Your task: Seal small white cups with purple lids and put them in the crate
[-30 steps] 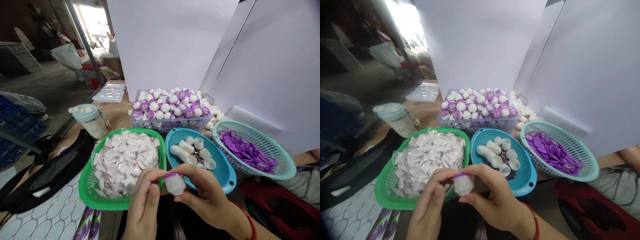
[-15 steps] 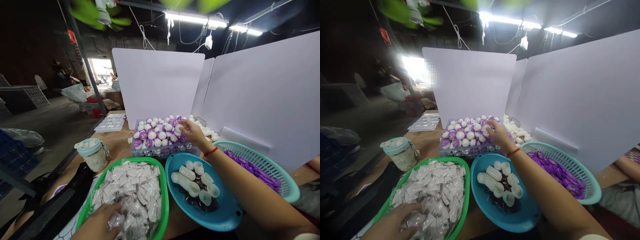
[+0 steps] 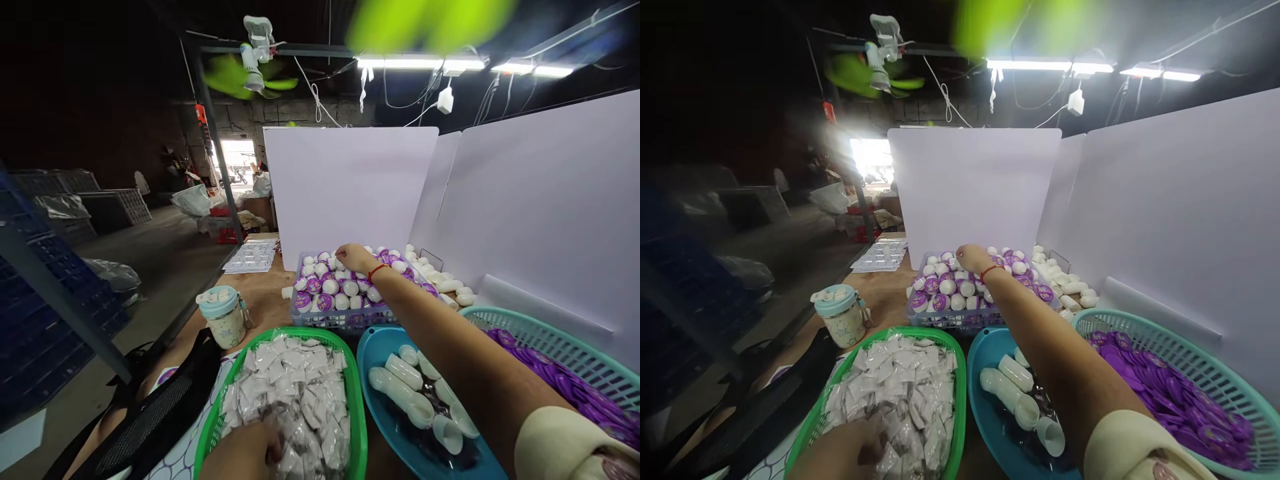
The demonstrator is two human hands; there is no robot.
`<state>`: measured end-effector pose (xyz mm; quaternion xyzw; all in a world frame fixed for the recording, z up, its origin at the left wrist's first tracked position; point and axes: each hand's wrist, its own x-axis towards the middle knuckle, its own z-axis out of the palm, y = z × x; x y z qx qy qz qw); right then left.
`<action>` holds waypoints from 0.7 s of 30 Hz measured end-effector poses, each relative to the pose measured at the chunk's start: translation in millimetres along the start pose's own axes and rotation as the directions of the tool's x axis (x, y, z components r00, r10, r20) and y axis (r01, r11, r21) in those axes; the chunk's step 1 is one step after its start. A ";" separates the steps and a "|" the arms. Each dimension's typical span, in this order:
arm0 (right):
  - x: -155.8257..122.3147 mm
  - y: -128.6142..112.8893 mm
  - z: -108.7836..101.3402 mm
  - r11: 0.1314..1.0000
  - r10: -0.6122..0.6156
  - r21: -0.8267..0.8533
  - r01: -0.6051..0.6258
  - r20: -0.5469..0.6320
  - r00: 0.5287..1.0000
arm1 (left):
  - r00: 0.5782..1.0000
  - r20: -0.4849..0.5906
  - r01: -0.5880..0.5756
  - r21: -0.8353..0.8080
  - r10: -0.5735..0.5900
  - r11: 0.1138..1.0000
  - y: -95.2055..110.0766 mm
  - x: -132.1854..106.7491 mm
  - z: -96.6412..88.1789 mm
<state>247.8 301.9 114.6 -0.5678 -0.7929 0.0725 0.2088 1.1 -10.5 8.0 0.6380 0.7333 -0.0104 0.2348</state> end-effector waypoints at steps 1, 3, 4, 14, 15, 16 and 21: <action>-1.5 -1.8 0.0 1.000 -0.004 -0.025 0.004 0.001 1.000 | 1.000 0.016 0.010 -0.005 -0.010 1.000 -1.4 0.7 0.3; -11.9 -4.8 -3.7 0.998 -0.024 -0.061 0.022 -0.035 0.999 | 1.000 0.026 0.013 -0.014 -0.013 1.000 -3.0 0.2 0.4; -21.2 -5.6 -6.4 0.997 -0.037 -0.073 0.033 -0.064 0.997 | 1.000 0.021 0.001 -0.021 -0.001 1.000 -2.9 -1.4 -0.2; -209.2 46.2 17.0 0.901 -0.388 -0.086 0.425 0.281 0.878 | 0.968 -0.245 -0.146 -0.396 0.048 0.907 -3.5 -10.1 -6.3; -222.5 52.0 23.4 0.905 -0.358 -0.090 0.416 0.368 0.858 | 0.962 -0.270 -0.166 -0.476 0.037 0.864 -3.0 -9.1 -3.9; -232.6 56.4 29.2 0.907 -0.332 -0.103 0.409 0.424 0.842 | 0.957 -0.288 -0.190 -0.549 0.029 0.814 -1.1 -8.5 -1.4; -244.7 58.8 45.2 0.901 -0.241 -0.208 0.381 0.490 0.838 | 0.970 -0.244 -0.201 -0.805 -0.002 0.559 28.9 -14.1 9.1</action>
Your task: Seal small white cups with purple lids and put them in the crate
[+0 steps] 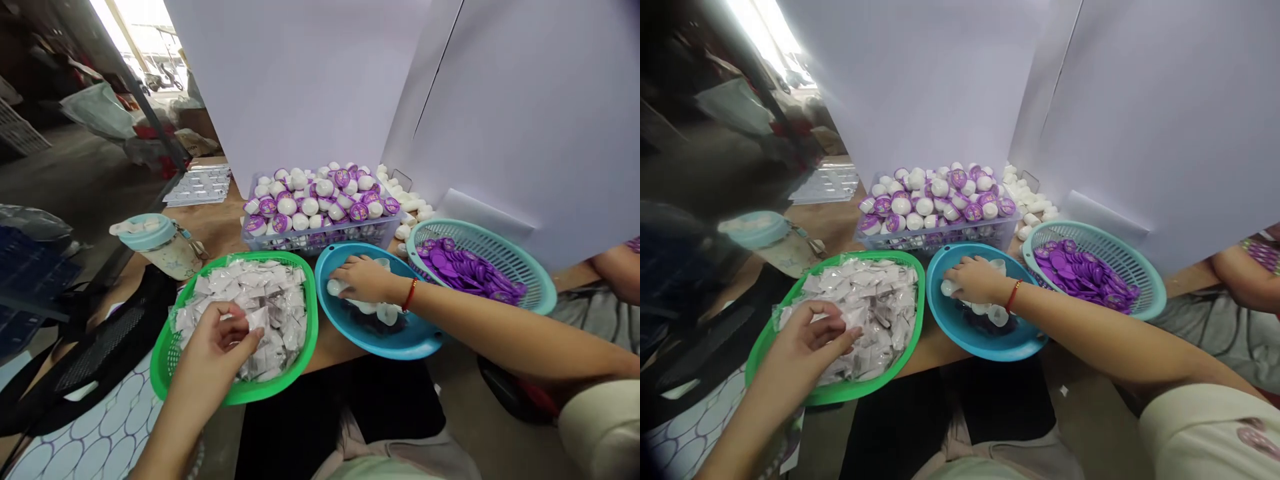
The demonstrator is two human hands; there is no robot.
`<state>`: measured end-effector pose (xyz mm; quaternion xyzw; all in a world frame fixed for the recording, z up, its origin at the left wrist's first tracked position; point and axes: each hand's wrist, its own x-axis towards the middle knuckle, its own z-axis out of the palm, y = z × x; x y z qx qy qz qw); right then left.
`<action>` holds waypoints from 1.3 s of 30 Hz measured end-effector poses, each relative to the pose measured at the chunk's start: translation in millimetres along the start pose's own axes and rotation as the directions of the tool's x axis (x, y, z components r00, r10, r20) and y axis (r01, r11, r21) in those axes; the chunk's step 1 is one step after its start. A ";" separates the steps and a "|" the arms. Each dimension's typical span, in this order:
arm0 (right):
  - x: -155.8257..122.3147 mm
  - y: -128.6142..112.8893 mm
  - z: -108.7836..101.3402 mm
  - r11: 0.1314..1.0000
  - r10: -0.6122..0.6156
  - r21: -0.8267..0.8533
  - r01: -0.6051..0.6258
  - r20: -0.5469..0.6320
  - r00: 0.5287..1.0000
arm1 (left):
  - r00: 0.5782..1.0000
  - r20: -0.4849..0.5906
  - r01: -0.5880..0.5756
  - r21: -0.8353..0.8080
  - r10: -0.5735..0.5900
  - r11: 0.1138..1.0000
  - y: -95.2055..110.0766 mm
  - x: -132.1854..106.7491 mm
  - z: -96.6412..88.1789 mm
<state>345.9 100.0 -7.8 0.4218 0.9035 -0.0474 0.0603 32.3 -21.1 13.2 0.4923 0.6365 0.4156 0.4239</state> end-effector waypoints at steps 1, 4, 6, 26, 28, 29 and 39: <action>1.6 -0.7 -1.0 1.000 0.005 0.008 -0.005 -0.007 1.000 | 1.000 0.010 0.014 -0.042 -0.014 0.999 3.1 -2.2 6.8; 1.2 0.1 -7.7 0.990 0.015 0.142 0.001 -0.116 0.993 | 0.999 0.032 0.007 -0.071 -0.005 0.997 9.9 -7.9 24.5; -5.2 1.7 -12.8 0.934 0.072 0.356 0.014 -0.226 0.971 | 0.999 0.030 -0.013 -0.099 0.016 0.995 12.6 -11.1 34.6; -49.3 -18.7 -13.6 0.978 0.029 0.210 0.008 -0.173 0.985 | 0.994 -0.033 -0.109 -0.554 0.109 0.825 19.7 -35.9 80.1; -43.9 -13.2 -4.4 0.989 -0.115 -0.101 0.109 -0.049 0.992 | 0.991 -0.040 -0.133 -0.512 0.131 0.849 18.2 -35.5 74.4; -41.9 -13.6 0.6 0.972 -0.159 -0.175 0.156 -0.001 0.987 | 0.990 -0.041 -0.135 -0.489 0.132 0.862 17.0 -35.0 72.9; -44.0 -20.9 2.6 0.970 -0.236 0.013 0.244 -0.216 0.947 | 0.998 0.046 -0.007 -0.494 0.034 0.870 11.1 -34.3 80.0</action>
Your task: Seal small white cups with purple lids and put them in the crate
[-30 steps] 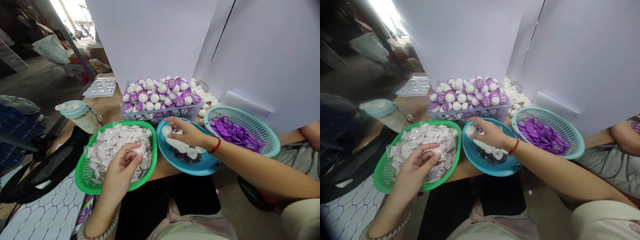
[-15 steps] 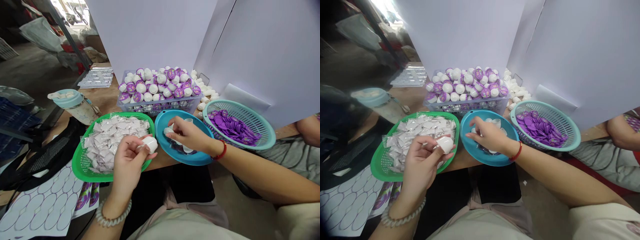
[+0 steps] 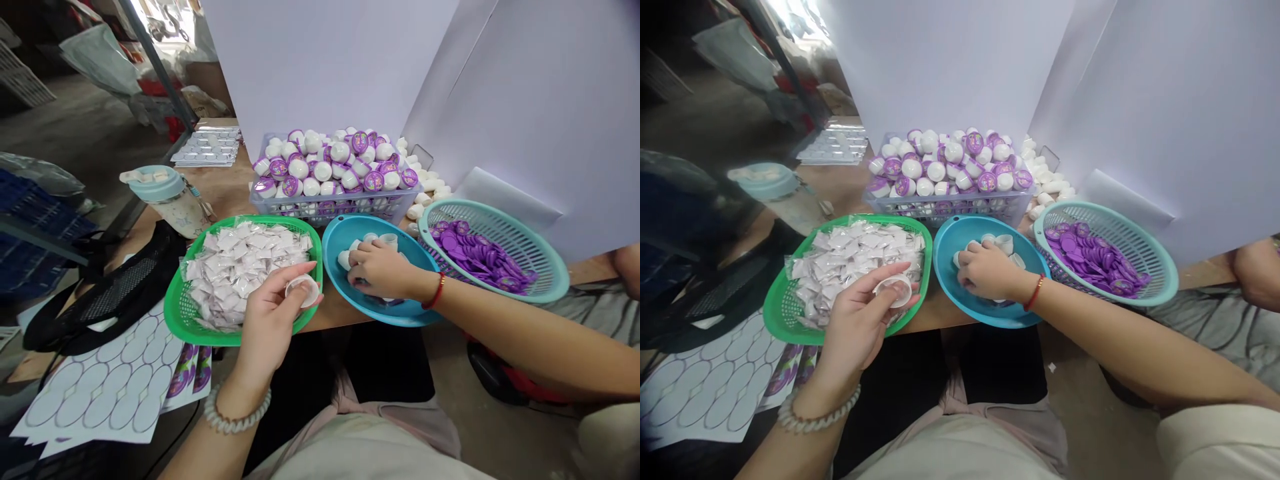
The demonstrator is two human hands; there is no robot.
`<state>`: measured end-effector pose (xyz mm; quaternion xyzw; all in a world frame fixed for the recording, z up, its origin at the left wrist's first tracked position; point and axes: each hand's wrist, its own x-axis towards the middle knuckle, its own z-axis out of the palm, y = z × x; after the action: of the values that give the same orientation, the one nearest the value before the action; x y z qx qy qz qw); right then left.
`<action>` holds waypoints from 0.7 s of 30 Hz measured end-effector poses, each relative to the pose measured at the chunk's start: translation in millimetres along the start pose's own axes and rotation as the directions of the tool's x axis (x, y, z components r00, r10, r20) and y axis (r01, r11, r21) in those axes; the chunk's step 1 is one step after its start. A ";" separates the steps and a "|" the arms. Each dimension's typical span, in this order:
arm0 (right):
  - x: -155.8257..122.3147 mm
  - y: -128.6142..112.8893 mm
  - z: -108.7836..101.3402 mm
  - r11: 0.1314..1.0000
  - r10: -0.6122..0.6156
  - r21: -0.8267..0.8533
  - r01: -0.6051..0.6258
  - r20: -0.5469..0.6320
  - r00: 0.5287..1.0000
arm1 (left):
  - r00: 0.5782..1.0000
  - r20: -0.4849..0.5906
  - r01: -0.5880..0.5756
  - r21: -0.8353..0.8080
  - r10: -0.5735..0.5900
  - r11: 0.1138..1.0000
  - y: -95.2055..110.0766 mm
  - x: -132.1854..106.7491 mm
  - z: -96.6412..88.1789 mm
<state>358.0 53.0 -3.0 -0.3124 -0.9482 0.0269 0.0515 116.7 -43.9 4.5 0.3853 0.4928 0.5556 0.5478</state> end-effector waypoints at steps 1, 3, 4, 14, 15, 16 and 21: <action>-0.6 -4.4 -7.2 0.992 0.005 0.129 0.009 -0.109 0.994 | 1.000 0.009 0.011 0.007 -0.011 1.000 0.6 0.8 2.3; -1.5 -19.0 -21.6 0.908 0.058 0.406 0.102 -0.363 0.930 | 0.999 0.034 0.009 0.047 -0.011 0.999 2.5 2.8 7.5; -1.6 -28.6 -27.7 0.849 0.093 0.498 0.174 -0.466 0.880 | 0.999 0.048 -0.012 0.077 0.008 0.997 3.9 3.8 10.1; 5.4 -66.7 -22.0 0.925 0.097 0.329 0.188 -0.684 0.723 | 0.969 0.245 -0.034 0.242 -0.027 0.970 12.8 -3.1 17.9; 5.1 -64.7 -20.1 0.941 0.047 0.269 0.205 -0.704 0.708 | 0.961 0.265 0.044 0.152 -0.083 0.987 12.8 -4.4 18.2; 4.2 -63.1 -18.9 0.950 -0.008 0.211 0.229 -0.719 0.695 | 0.953 0.272 0.121 0.063 -0.134 0.991 12.7 -5.5 18.6; -13.3 -59.0 -25.7 0.925 -0.181 0.141 0.353 -0.653 0.736 | 0.960 0.194 0.215 -0.045 -0.203 0.976 10.9 -6.1 19.9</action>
<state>336.8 -1.9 26.4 -0.1535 -0.8994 0.0352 0.4078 134.0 -46.5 20.1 0.3637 0.4585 0.4716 0.6596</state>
